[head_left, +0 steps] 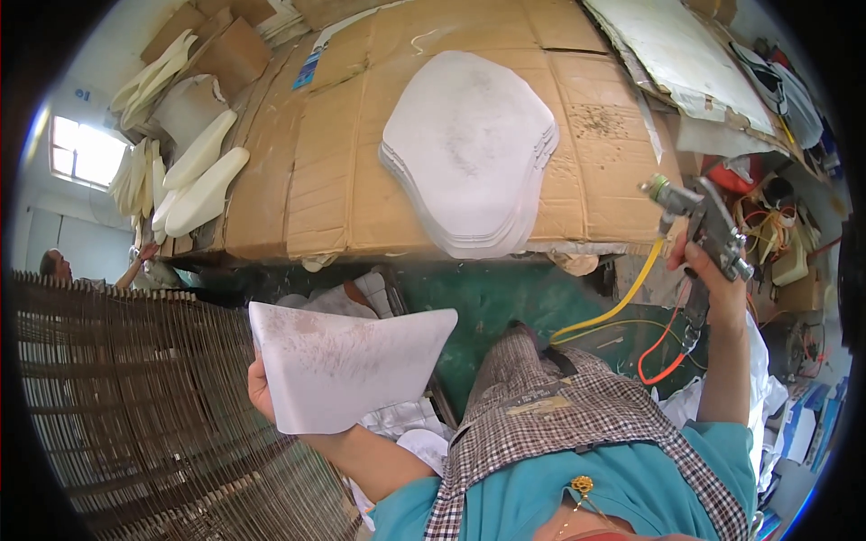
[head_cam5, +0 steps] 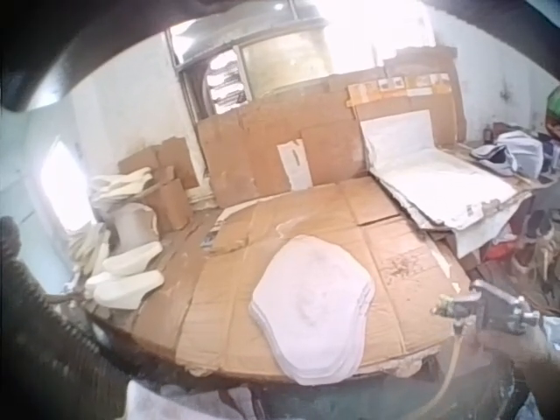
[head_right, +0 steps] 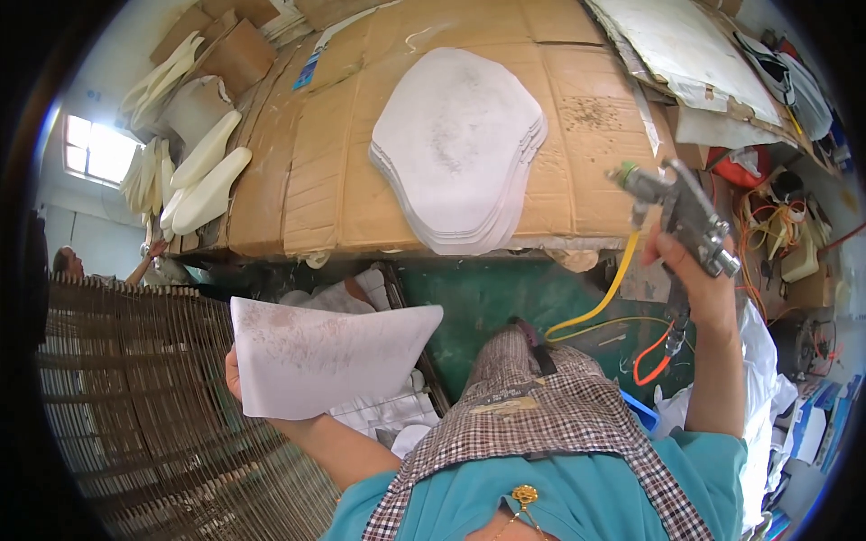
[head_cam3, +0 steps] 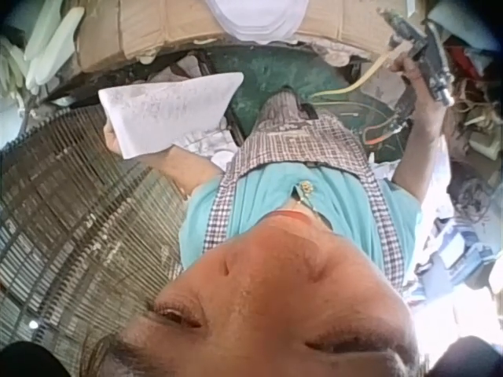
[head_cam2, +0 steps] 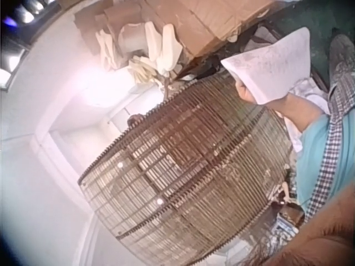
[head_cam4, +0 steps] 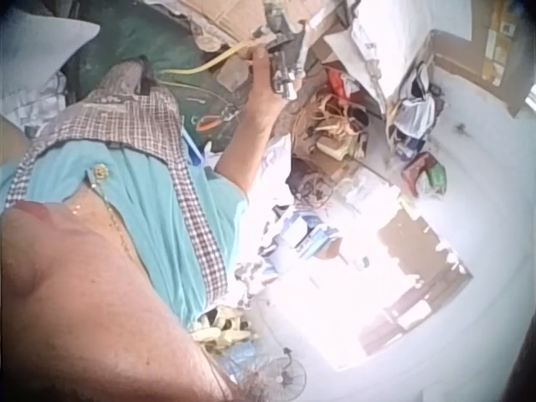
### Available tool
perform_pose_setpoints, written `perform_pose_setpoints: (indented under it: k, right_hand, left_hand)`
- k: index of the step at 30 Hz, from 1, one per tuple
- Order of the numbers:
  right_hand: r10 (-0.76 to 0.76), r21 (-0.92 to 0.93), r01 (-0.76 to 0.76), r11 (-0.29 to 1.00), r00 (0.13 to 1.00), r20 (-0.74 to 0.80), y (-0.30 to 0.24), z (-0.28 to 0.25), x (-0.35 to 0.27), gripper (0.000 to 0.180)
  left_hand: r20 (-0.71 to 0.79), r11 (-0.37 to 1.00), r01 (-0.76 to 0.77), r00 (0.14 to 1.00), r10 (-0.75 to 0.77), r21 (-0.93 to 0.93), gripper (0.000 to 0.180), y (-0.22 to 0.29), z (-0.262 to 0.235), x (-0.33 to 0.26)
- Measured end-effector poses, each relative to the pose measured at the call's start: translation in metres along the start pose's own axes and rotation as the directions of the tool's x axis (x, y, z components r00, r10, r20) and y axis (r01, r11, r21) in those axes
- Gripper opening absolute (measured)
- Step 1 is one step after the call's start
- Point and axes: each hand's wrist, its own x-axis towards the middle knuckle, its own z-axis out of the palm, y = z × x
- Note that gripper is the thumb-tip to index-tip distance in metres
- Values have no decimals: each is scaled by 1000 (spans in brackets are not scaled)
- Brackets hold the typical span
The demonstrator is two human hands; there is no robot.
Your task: Applying spray adhesive to white fabric or foam pieces and stacking them on a workbench.
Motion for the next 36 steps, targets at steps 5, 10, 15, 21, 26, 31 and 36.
perform_pose_setpoints:
  k: [5, 10, 15, 21, 26, 31, 36]
  right_hand:
    - [-37, 88, 43, 995, 997, -68, 2, -7, -2, 34]
    - [-93, 159, 71, 985, 986, 136, 2, -7, -14, 62]
    - [57, 37, -54, 998, 995, -81, 9, -27, -17, 44]
    - [-14, 101, 1, 995, 992, 129, 8, -26, -33, 60]
    - [38, -26, -43, 999, 983, -181, 19, -37, -17, 30]
    - [25, -19, -26, 999, 998, -59, 32, -27, 11, 18]
    - [-134, -303, 125, 945, 991, -7, 155, -52, 165, 35]
  left_hand:
    - [26, 995, -80, 997, 79, 62, 45, -3, -5, 2]
    - [37, 984, -108, 994, 104, 144, 42, -7, -11, 8]
    - [183, 993, 114, 978, -105, -41, 49, 4, -37, 27]
    - [54, 998, 6, 998, -10, 68, 43, -12, -16, 20]
    - [73, 1000, 17, 997, -18, 22, 43, -13, -15, 21]
    - [97, 996, -43, 995, 36, 77, 34, -2, -17, 6]
    - [133, 964, -263, 958, 256, 34, 22, -12, -26, 0]
